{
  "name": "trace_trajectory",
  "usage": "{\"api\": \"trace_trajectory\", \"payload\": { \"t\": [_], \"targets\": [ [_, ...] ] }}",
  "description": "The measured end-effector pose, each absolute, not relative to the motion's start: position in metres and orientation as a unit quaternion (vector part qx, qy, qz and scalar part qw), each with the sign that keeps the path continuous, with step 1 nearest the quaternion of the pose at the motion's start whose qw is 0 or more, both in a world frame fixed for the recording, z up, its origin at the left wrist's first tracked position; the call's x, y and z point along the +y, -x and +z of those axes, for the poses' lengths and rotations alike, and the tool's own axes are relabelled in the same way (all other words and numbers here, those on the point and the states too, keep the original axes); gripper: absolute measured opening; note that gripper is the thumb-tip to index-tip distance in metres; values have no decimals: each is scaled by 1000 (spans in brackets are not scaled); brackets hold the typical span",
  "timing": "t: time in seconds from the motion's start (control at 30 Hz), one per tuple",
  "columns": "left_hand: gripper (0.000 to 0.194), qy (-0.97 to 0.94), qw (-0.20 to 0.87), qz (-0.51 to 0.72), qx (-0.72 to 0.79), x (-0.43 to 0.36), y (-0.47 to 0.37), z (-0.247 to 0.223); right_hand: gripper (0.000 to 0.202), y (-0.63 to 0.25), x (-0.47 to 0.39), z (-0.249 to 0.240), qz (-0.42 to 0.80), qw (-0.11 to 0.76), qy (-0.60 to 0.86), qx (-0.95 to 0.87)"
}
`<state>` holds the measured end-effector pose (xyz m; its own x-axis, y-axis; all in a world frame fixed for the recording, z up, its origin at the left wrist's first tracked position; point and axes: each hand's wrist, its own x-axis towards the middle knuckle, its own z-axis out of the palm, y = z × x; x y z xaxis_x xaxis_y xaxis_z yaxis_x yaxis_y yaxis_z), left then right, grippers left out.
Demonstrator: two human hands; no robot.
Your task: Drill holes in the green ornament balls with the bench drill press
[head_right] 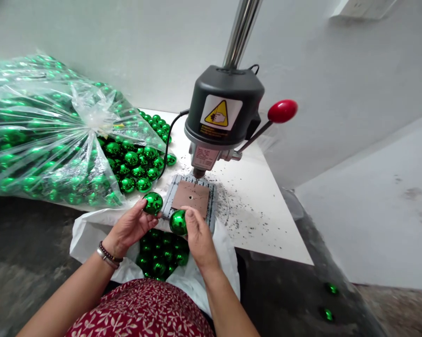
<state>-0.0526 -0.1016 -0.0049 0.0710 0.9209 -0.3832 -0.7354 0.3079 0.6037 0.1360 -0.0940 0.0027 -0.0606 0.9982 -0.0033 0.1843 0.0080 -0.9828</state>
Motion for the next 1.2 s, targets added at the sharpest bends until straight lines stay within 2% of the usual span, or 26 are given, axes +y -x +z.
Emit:
{"api": "trace_trajectory", "payload": {
  "t": [0.33,0.47,0.67,0.83,0.97,1.2],
  "targets": [
    [45,-165,730,560,356,-103,46,-5,64,-139,-109,2,281,415,457,-735],
    [46,-176,719,557,376,-99,45,0,65,-139,-107,1,261,408,462,-743],
    [42,-217,706,549,392,-83,29,10,42,-141,-98,8,269,417,511,-702],
    [51,-283,695,501,431,-84,17,9,48,-141,-94,5,313,404,531,-676],
    [41,-442,622,452,462,-81,20,13,42,-149,-90,-1,311,400,525,-684],
    [41,-579,399,411,580,-42,15,20,40,-176,-81,-3,271,401,581,-654]
  ]
}}
